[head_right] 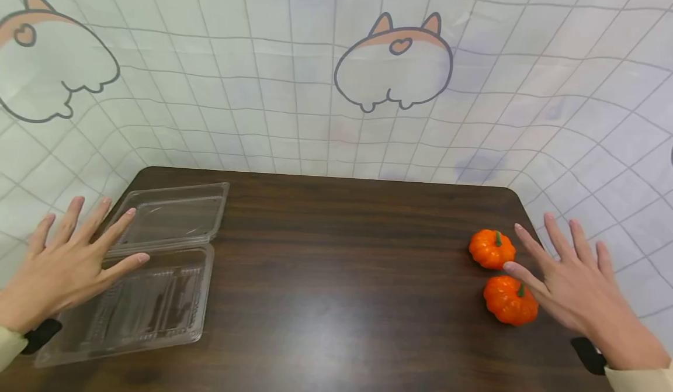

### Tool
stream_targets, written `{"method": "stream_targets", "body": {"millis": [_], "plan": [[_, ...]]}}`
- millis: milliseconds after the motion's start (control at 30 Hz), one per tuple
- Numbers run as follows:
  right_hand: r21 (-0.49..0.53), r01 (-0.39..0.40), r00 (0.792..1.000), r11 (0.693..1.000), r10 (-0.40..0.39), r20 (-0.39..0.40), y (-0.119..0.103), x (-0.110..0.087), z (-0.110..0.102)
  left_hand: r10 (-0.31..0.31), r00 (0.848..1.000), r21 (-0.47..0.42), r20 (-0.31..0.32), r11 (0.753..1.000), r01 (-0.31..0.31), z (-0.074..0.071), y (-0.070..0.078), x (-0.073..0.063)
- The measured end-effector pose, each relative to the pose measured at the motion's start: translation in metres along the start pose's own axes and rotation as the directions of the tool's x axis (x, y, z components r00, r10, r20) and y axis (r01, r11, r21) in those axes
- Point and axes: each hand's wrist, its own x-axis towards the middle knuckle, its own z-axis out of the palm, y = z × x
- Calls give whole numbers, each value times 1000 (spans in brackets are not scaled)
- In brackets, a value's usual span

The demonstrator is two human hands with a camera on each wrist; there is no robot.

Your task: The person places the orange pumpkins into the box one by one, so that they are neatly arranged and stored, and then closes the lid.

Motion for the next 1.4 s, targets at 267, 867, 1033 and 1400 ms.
{"method": "stream_targets", "body": {"millis": [267, 867, 1033, 1400], "plan": [[24, 4, 997, 1000, -2, -76, 2, -7, 0, 30, 999, -33, -35, 999, -31, 9, -13, -8], [317, 45, 937, 947, 70, -341, 12, -18, 28, 51, 987, -277, -154, 956, -93, 37, -42, -18], [418, 47, 910, 907, 134, -393, 19, -22, 40, 7, 994, -359, -106, 932, -45, 39, -48, -23], [587, 8, 936, 809, 201, -289, 28, -34, 64, -42, 999, -471, -4, 881, 35, 45, -65, -36]]}}
